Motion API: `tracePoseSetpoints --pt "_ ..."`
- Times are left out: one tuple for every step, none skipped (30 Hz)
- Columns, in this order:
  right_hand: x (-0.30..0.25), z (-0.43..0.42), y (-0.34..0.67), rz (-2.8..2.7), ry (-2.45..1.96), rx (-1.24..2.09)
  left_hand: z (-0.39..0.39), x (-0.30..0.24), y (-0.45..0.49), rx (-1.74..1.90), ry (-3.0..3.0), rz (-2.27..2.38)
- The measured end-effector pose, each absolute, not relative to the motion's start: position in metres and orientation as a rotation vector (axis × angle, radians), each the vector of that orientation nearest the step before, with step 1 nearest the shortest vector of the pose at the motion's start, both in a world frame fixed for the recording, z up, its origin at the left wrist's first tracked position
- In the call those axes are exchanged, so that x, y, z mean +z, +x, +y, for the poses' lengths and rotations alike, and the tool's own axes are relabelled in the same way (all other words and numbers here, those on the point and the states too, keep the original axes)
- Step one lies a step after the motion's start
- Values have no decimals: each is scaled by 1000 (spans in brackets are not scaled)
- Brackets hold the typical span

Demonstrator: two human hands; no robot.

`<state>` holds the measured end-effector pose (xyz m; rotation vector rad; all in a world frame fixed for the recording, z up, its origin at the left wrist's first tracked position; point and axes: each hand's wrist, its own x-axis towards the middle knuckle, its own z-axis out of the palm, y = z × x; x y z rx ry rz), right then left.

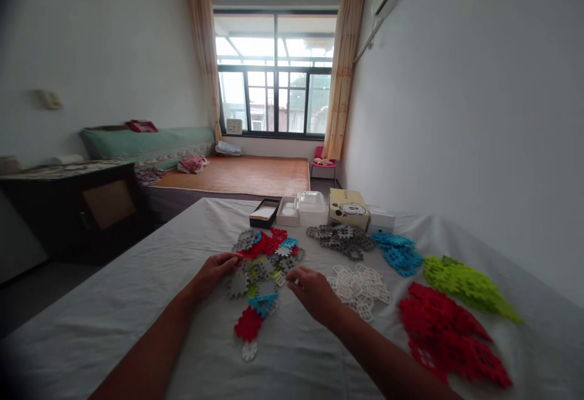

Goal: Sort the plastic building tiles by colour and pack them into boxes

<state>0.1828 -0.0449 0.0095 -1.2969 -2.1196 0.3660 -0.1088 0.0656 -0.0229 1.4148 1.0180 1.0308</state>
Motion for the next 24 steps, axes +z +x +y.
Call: tracePoseSetpoints --pt "8 -49 185 -2146 -1276 409 66 -23 -109 1028 1408 1022" --pt "6 -53 184 -2181 -1245 434 66 -22 -108 1027 1401 1026" --pt "3 -56 182 -2219 -1210 434 67 -22 -108 1028 1397 1030" --pt "0 -58 177 -2256 -1180 408 67 -22 -108 1031 1394 1031" --pt "-3 -58 172 -2291 -1163 360 67 -22 -108 1037 1390 1032" --pt "-7 -57 166 -2323 -1159 302 67 -22 -109 1044 1386 1033" --pt "-11 -55 160 -2350 -1162 244 67 -23 -109 1052 1381 1038" --pt "-15 -52 155 -2370 -1166 201 67 -23 -109 1058 1377 1045" --pt "-18 -50 151 -2377 -1165 177 67 -24 -110 1063 1373 1054" --pt "-21 -47 147 -2371 -1159 175 68 -25 -110 1067 1372 1065" --pt "-23 -45 144 -2353 -1148 195 68 -26 -111 1069 1375 1072" --pt "-24 -45 142 -2324 -1136 232 69 -28 -112 1072 1380 1074" --pt "-24 -46 141 -2286 -1123 278 71 -29 -113 1075 1383 1074" --pt "-24 -47 142 -2242 -1110 328 72 -31 -114 1076 1385 1072" --pt "-22 -49 144 -2198 -1095 376 73 -32 -115 1074 1384 1070" --pt "-20 -50 149 -2160 -1080 419 74 -33 -115 1070 1382 1069" --pt "-16 -50 157 -2129 -1070 450 75 -33 -116 1065 1376 1070" --pt "-12 -48 169 -2102 -1076 465 75 -33 -116 1060 1370 1070" --pt "-7 -45 185 -2075 -1104 456 75 -33 -116 1055 1364 1069" --pt "-1 -39 207 -2044 -1158 421 75 -32 -116 1052 1361 1067" --pt "4 -31 232 -1995 -1242 356 74 -31 -115 1051 1358 1067" --pt "9 -23 262 -1925 -1345 269 74 -30 -114 1049 1357 1069" --pt "12 -14 295 -1837 -1474 167 74 -29 -114 1044 1356 1073" --pt "15 -6 329 -1745 -1611 46 73 -27 -113 1036 1357 1075"
